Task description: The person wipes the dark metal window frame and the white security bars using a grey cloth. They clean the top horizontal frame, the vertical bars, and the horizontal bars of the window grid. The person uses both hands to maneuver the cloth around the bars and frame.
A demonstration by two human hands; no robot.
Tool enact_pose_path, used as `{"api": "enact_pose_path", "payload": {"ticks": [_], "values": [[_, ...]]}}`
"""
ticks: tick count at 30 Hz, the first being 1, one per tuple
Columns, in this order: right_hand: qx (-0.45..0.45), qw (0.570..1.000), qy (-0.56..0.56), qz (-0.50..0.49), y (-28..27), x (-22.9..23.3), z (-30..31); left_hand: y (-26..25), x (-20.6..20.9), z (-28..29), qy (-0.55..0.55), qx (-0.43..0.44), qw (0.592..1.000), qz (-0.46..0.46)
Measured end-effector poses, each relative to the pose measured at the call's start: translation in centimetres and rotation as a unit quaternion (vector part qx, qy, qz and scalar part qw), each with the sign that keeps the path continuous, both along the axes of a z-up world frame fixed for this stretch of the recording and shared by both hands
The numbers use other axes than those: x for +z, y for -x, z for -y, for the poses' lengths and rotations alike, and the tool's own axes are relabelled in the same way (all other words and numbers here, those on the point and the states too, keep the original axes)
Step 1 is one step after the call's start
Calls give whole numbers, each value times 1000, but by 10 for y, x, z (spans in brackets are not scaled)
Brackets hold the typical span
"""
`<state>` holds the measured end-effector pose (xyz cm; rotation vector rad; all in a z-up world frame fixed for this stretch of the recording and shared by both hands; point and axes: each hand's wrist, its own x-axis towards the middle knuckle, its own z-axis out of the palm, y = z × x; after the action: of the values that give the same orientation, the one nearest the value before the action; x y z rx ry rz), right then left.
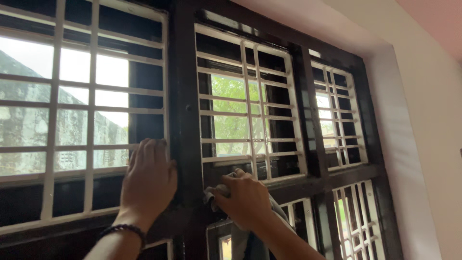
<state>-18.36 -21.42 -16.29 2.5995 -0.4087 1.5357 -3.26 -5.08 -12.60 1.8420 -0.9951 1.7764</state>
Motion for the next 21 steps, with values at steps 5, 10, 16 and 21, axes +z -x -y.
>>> {"api": "enact_pose_path", "payload": {"ticks": [5, 10, 16, 21], "values": [[-65, 996, -40, -49, -2, -4, 59, 4, -4, -1, 28, -57, 998, -4], [-86, 992, -88, -26, 15, -9, 142, -1, -4, 1, 19, -38, 999, 10], [-150, 978, -145, -7, 45, -9, 208, -2, -4, 3, 11, -47, 999, -3], [-160, 981, -71, 85, 35, -24, 210, -4, -1, 2, -10, -77, 997, -26]]}}
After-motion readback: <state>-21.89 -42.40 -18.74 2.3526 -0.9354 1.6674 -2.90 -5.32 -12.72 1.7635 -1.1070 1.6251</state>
